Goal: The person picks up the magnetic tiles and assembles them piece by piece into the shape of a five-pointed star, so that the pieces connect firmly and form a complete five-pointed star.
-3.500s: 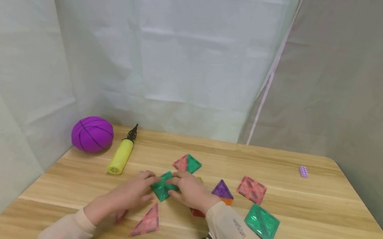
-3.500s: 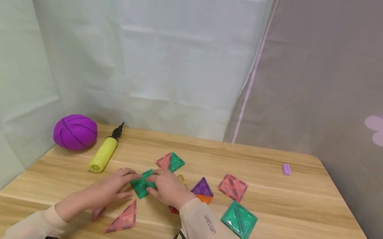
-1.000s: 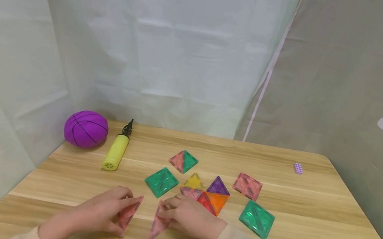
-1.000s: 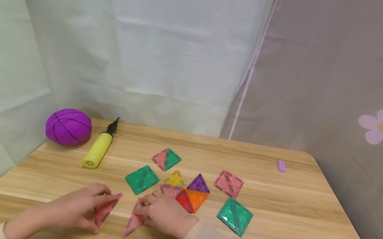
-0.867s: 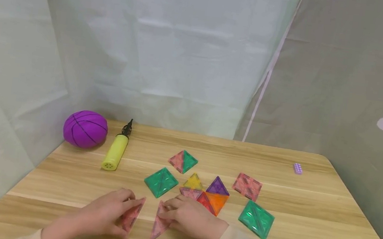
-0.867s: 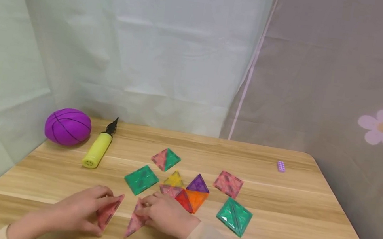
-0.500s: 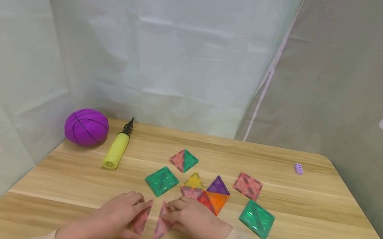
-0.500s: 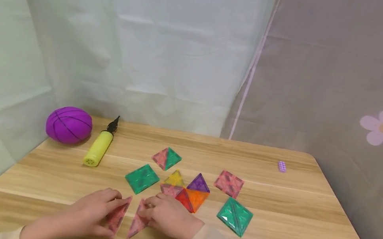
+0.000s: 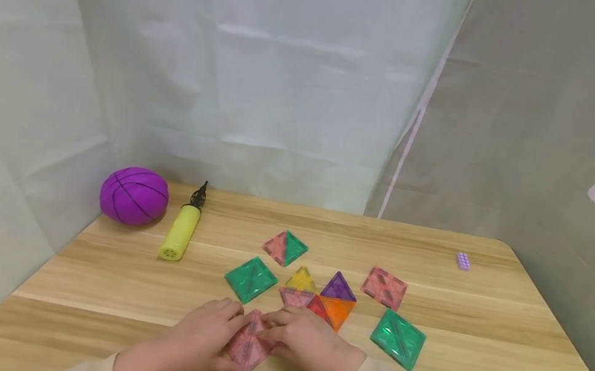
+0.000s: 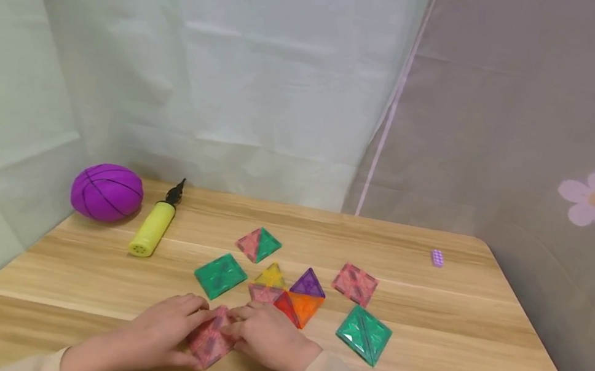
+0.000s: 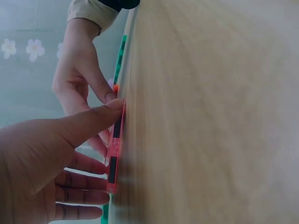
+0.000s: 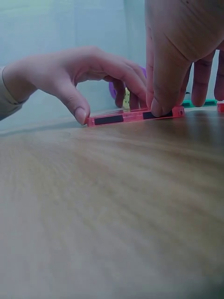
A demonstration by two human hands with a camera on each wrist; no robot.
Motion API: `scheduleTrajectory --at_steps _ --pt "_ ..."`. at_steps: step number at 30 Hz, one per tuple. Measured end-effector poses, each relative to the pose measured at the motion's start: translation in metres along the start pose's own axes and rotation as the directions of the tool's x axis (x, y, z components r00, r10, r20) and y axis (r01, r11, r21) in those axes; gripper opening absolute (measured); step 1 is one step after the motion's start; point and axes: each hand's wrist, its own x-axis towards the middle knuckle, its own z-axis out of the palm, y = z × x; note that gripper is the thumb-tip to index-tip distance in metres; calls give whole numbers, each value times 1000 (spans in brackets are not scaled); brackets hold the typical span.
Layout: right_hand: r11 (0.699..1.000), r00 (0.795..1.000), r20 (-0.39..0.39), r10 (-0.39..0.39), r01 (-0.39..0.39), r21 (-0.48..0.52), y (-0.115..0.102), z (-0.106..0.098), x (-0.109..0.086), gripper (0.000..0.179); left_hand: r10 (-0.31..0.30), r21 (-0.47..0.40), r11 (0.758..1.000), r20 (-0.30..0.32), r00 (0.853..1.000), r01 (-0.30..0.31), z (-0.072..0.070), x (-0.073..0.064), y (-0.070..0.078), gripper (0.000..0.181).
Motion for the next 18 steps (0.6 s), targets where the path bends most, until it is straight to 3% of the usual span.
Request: scheduleTrajectory --at_steps 3,10,18 --pt "1000 1000 5 15 -15 13 0 0 -2 31 0 4 1000 -15 1000 0 0 2 2 79" --pt "997 998 49 49 -52 56 2 -6 -5 32 -6 9 1000 28 1000 6 -9 10 3 76" --pt "991 994 15 107 -108 83 10 -21 -14 37 18 65 998 -39 999 -15 -32 28 4 72"
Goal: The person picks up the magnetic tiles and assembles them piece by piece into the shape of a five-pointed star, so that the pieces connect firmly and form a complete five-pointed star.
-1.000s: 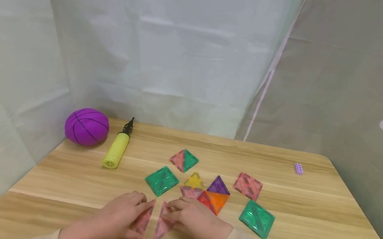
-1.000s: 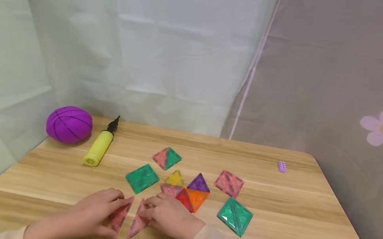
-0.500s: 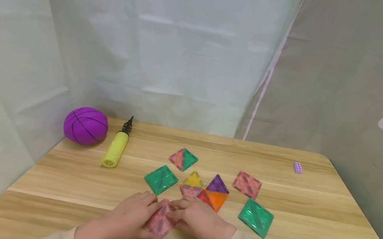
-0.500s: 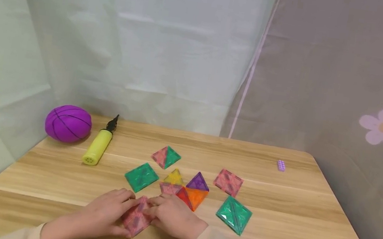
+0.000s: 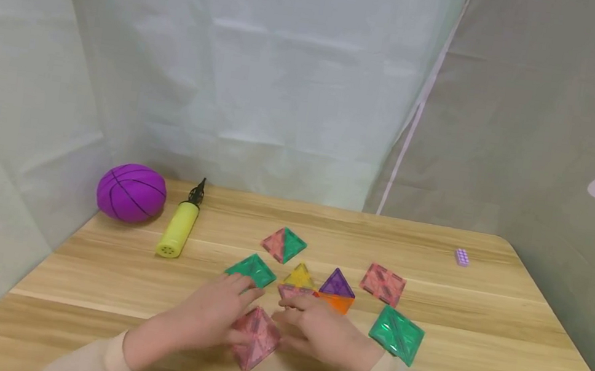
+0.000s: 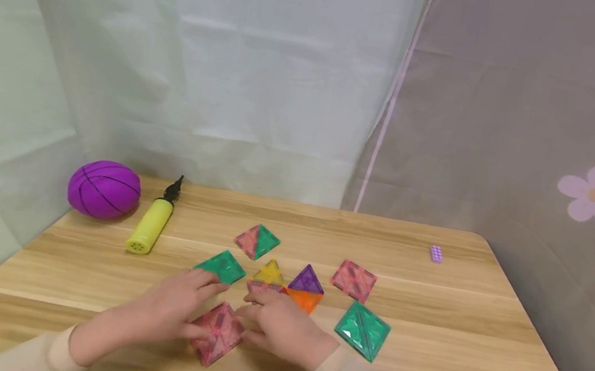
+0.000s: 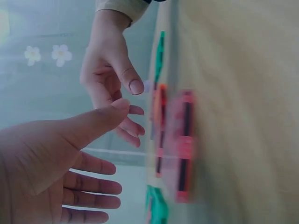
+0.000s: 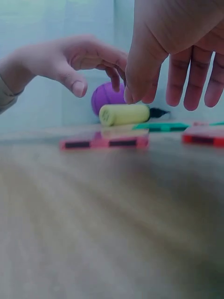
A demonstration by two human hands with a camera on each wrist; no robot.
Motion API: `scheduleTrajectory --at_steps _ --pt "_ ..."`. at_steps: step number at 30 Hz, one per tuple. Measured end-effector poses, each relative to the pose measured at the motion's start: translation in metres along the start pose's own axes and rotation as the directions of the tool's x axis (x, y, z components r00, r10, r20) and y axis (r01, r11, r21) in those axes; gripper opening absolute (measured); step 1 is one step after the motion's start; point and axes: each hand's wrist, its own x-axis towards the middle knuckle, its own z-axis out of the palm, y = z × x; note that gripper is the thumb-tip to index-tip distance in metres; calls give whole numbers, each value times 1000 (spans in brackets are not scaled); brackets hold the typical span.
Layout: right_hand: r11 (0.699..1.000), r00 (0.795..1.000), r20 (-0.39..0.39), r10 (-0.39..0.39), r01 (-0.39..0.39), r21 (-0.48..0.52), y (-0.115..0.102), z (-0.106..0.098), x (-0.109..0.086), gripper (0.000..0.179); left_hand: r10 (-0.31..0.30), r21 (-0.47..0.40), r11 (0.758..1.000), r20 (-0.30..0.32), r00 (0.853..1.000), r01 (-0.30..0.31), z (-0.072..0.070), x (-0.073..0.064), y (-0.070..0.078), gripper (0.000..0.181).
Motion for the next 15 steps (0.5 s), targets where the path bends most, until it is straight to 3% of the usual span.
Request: scheduleTrajectory --at_steps 8,15 --pt "991 987 -96 128 -130 -15 13 -20 -7 31 -104 -65 993 -49 993 101 1 26 8 66" --pt "968 956 -156 249 -250 15 29 -35 -18 31 -237 -195 952 11 971 235 5 49 14 62"
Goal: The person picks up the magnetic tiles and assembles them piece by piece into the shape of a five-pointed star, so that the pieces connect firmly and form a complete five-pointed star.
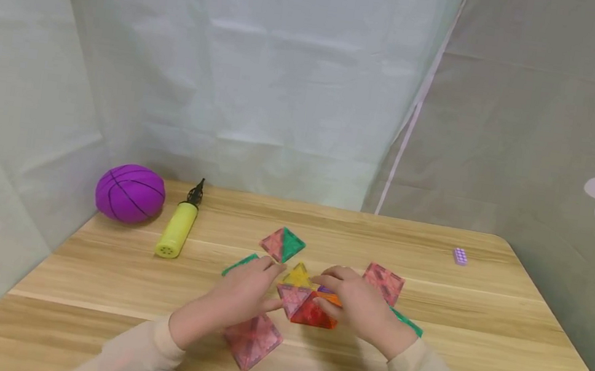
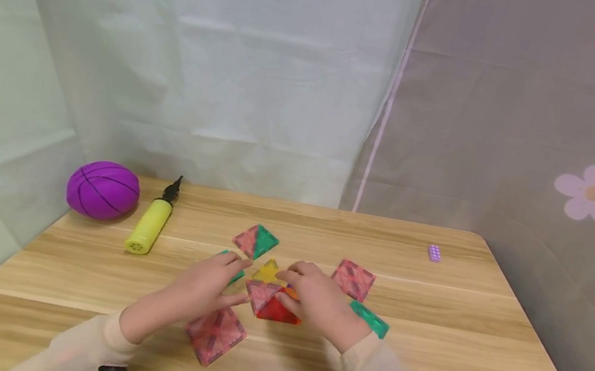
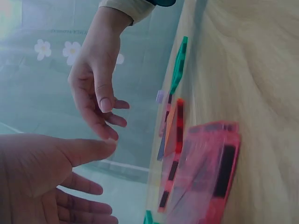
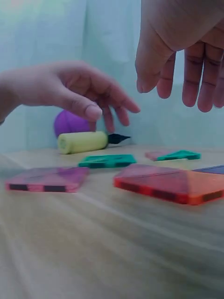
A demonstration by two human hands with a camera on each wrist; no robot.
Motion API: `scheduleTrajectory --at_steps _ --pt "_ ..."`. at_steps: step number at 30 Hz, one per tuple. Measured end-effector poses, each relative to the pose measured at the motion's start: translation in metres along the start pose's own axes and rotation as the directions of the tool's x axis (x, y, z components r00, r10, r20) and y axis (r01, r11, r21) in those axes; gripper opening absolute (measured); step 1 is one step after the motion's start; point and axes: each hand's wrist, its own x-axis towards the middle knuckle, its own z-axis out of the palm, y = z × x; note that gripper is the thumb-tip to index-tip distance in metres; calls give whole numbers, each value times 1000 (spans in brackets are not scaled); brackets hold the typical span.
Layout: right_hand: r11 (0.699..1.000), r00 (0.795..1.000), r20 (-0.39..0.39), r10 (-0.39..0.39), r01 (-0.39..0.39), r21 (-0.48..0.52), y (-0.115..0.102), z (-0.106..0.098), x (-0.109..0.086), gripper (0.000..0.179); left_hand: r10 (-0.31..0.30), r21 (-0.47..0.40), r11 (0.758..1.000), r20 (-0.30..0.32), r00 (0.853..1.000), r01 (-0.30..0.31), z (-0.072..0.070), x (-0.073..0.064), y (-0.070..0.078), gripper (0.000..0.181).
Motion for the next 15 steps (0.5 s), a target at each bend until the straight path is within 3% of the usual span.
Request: scheduleTrajectory --at_steps 6,15 --pt "989 989 -14 147 -147 2 16 1 -6 31 -62 -75 995 39 997 65 9 9 6 60" --pt "934 934 70 351 -354 42 38 8 -15 35 -148 -137 977 105 983 161 25 17 7 60"
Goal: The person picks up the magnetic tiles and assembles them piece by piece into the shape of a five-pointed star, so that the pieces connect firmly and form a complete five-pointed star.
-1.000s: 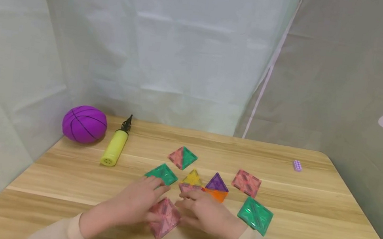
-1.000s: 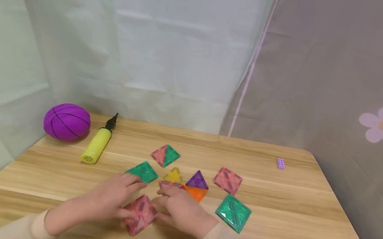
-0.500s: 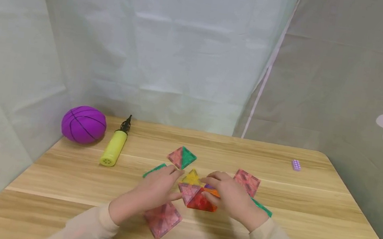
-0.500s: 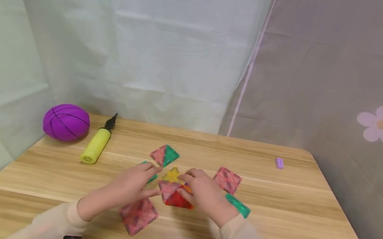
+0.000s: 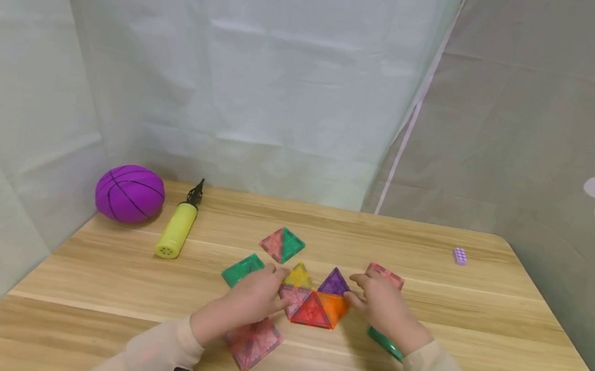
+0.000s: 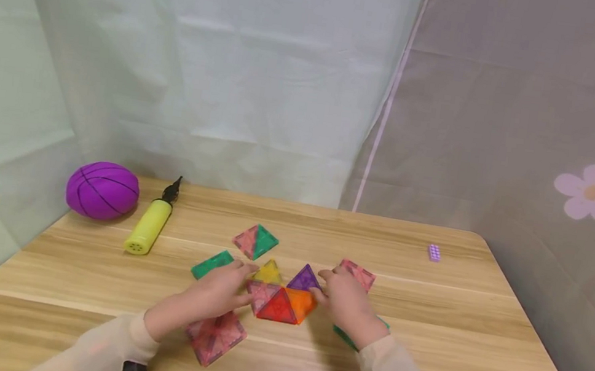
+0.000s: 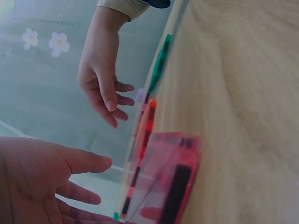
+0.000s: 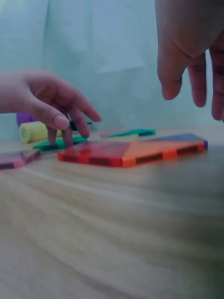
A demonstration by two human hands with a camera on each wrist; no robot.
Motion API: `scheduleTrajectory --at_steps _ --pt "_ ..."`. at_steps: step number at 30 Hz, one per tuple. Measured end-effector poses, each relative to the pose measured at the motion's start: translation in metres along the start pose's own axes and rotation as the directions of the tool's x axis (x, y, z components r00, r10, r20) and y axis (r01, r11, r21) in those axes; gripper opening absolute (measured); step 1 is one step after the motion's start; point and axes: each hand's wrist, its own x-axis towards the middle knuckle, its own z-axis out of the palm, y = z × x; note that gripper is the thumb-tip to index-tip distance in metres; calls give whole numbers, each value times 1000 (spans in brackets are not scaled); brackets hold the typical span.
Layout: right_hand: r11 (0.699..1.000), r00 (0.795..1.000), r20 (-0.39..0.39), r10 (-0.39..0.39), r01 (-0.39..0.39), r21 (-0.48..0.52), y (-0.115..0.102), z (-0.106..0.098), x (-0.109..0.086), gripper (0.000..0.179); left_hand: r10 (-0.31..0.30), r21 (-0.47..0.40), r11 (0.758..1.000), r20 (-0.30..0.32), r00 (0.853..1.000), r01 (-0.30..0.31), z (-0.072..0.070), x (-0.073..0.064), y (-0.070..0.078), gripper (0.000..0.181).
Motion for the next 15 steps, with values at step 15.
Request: scheduleTrajectory --at_steps 15 --pt "993 998 -12 69 -67 100 6 26 4 38 -53 -292 956 -77 996 29 17 6 4 54"
